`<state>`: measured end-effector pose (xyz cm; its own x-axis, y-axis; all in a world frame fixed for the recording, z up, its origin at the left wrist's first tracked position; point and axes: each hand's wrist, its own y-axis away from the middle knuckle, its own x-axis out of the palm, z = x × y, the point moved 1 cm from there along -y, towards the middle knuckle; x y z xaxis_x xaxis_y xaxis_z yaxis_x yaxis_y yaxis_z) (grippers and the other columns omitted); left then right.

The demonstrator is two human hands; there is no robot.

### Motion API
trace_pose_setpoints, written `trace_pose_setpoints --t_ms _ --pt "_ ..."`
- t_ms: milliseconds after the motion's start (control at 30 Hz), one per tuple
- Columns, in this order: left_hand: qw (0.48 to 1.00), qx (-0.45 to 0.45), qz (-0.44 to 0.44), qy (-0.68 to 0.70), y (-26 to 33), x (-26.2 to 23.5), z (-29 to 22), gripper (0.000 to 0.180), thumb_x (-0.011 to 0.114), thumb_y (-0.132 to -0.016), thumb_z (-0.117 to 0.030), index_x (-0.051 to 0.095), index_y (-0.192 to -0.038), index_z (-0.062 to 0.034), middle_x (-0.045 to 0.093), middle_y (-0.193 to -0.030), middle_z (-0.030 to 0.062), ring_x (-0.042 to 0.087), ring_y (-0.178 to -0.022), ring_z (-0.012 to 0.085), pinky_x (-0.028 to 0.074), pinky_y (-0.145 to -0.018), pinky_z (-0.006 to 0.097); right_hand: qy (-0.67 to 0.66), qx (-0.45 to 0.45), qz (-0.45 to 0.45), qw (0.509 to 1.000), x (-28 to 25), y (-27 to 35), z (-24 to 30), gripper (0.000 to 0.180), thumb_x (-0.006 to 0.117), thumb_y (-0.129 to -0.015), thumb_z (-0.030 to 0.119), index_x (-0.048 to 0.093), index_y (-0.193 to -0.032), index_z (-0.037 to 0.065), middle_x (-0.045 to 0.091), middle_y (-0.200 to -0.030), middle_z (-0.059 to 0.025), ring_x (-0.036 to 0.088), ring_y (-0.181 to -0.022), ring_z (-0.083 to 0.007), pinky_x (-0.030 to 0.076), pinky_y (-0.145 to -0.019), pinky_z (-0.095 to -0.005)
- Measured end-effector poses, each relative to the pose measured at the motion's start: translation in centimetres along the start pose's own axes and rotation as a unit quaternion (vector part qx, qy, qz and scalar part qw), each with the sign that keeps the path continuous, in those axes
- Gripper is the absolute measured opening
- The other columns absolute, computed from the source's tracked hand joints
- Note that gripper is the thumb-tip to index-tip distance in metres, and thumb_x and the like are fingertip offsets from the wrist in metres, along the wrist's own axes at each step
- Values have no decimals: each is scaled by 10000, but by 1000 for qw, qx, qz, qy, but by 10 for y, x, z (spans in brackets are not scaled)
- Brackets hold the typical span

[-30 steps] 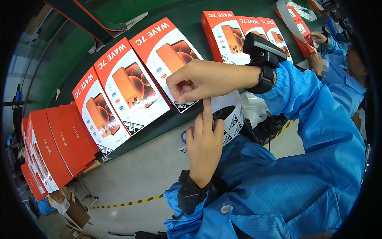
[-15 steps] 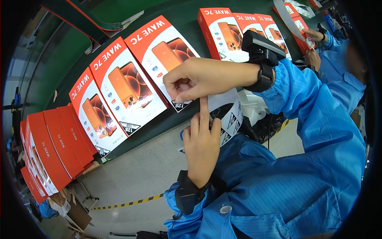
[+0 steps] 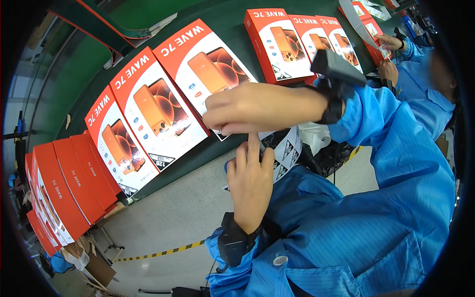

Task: The worker is peeling stickers from a sheet and applying them to the back of smartphone boxes on a production line.

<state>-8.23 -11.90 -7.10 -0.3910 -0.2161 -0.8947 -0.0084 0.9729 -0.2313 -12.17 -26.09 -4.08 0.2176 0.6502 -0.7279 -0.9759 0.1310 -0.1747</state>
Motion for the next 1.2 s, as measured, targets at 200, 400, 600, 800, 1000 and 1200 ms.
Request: trace_pose_setpoints --t_ms 200,400,600,800,1000,1200 --pt "999 -7 36 39 -1 -1 4 118 565 -692 -135 502 -733 -44 376 -1233 175 488 -816 258 402 -651 337 189 31 -145 971 -2 -3 -8 381 652 -656 282 462 -893 52 518 -793 -90 540 -674 -259 422 -527 -332" --pt "974 19 34 225 23 -49 40 120 508 -760 -127 521 -825 -27 373 -1258 153 505 -855 201 423 -677 301 -47 155 -183 970 -26 -4 -27 232 586 -762 216 478 -859 35 515 -649 -41 544 -599 -157 420 -509 -294" --pt "855 -304 -292 301 59 -130 146 372 358 -892 -211 389 -1156 49 437 -1145 124 463 -964 165 362 -828 265 -143 204 -223 942 -1 9 -43 760 560 -772 358 183 -1255 -91 292 -1253 -255 375 -1119 -293 333 -910 -311" --pt "775 -325 -165 516 24 -92 143 293 371 -903 -192 427 -1063 46 488 -1034 89 456 -927 134 359 -828 269 -388 266 -266 841 7 33 -30 727 471 -839 359 47 -1324 20 257 -1293 -202 349 -1136 -197 334 -894 -258" --pt "845 -187 -85 493 -31 -84 58 257 341 -893 -144 436 -1032 50 470 -1056 114 451 -939 162 342 -841 278 -390 315 -328 801 -67 149 -17 591 525 -813 342 285 -1250 25 534 -968 -52 536 -802 -76 435 -620 -176" --pt "825 -62 56 558 -114 34 28 190 361 -904 -176 465 -909 -17 465 -812 14 384 -727 77 330 -694 211 -311 365 -401 781 -114 244 -72 525 496 -835 273 300 -1265 44 528 -1011 -62 541 -809 -51 470 -640 -176"
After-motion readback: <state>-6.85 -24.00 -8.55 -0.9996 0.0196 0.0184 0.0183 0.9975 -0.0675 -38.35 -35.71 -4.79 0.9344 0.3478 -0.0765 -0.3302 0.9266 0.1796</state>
